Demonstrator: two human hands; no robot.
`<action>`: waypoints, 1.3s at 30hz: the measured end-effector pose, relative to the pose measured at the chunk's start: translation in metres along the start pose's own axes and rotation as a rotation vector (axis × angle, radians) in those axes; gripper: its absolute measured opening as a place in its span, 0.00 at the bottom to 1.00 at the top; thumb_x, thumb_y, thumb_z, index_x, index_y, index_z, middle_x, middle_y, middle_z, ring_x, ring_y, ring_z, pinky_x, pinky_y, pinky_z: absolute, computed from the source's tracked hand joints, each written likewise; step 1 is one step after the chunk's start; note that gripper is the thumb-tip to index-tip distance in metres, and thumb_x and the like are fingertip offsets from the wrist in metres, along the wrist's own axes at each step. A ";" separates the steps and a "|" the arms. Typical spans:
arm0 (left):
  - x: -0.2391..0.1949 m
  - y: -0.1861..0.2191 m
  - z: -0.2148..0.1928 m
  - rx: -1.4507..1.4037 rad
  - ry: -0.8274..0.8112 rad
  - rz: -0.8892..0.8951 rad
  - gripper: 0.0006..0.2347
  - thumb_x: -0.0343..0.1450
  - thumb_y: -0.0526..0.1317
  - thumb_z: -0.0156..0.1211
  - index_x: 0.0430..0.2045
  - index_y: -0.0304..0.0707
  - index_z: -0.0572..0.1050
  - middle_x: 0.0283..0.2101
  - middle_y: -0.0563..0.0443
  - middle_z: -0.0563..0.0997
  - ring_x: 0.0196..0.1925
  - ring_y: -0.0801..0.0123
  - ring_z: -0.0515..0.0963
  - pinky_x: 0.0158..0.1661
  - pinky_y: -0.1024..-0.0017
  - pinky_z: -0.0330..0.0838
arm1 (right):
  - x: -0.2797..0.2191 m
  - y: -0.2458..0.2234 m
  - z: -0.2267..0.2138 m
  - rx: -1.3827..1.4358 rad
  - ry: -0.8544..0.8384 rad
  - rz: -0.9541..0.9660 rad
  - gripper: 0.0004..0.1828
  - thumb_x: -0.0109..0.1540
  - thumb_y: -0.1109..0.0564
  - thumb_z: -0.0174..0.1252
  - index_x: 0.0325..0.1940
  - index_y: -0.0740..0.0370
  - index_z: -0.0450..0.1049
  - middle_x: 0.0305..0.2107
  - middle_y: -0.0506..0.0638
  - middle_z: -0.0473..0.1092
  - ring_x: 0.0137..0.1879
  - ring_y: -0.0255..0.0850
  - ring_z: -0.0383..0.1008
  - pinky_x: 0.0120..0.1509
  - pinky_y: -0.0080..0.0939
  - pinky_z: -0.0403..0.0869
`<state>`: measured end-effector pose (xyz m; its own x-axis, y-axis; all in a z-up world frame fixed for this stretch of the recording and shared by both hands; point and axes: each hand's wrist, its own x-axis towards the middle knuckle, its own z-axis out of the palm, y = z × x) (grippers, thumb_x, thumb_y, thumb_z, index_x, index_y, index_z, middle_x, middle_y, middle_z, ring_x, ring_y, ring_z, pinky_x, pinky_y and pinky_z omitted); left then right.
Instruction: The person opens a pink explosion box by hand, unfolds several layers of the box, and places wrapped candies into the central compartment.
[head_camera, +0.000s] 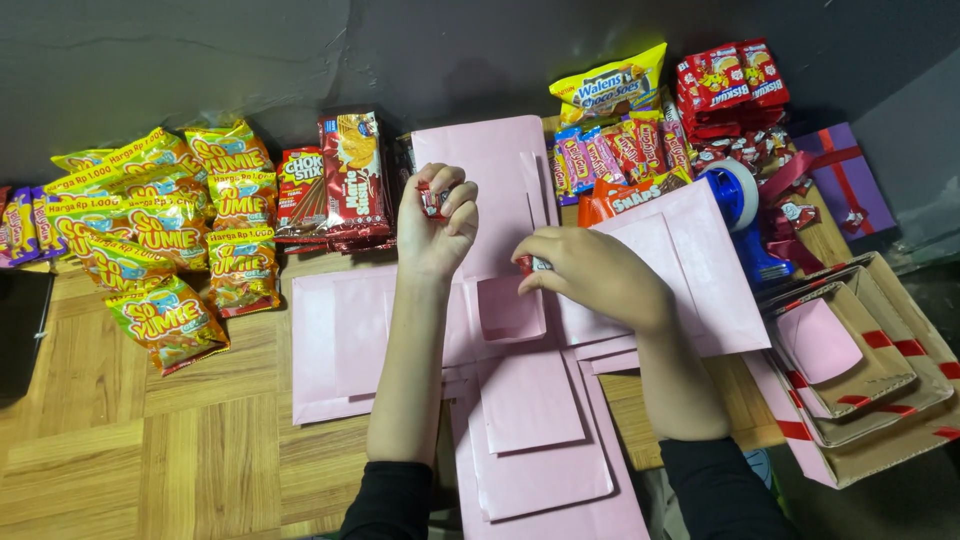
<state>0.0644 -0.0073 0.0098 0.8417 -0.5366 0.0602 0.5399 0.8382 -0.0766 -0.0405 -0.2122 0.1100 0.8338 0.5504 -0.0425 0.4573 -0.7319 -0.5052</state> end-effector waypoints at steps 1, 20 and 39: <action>-0.001 -0.001 0.003 -0.002 0.003 0.003 0.06 0.72 0.39 0.51 0.23 0.51 0.66 0.25 0.64 0.60 0.24 0.78 0.58 0.18 0.85 0.50 | 0.000 -0.001 0.000 0.002 -0.004 -0.001 0.20 0.63 0.48 0.61 0.51 0.65 0.74 0.42 0.62 0.76 0.50 0.60 0.78 0.54 0.57 0.75; -0.009 0.003 0.015 0.019 -0.069 0.027 0.06 0.74 0.40 0.47 0.26 0.50 0.66 0.26 0.63 0.61 0.24 0.78 0.60 0.17 0.84 0.52 | 0.037 0.021 0.075 -0.121 -0.152 0.077 0.03 0.61 0.57 0.60 0.35 0.58 0.73 0.25 0.53 0.75 0.35 0.52 0.80 0.40 0.50 0.78; -0.006 -0.007 0.017 0.065 -0.044 0.011 0.06 0.74 0.41 0.46 0.26 0.50 0.65 0.26 0.64 0.60 0.24 0.78 0.59 0.17 0.84 0.53 | 0.031 0.036 0.101 -0.315 -0.239 -0.085 0.08 0.59 0.62 0.61 0.24 0.59 0.74 0.19 0.51 0.74 0.28 0.48 0.79 0.31 0.42 0.78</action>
<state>0.0560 -0.0082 0.0266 0.8458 -0.5234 0.1036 0.5273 0.8495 -0.0132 -0.0295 -0.1805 0.0036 0.7107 0.6649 -0.2297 0.6247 -0.7467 -0.2286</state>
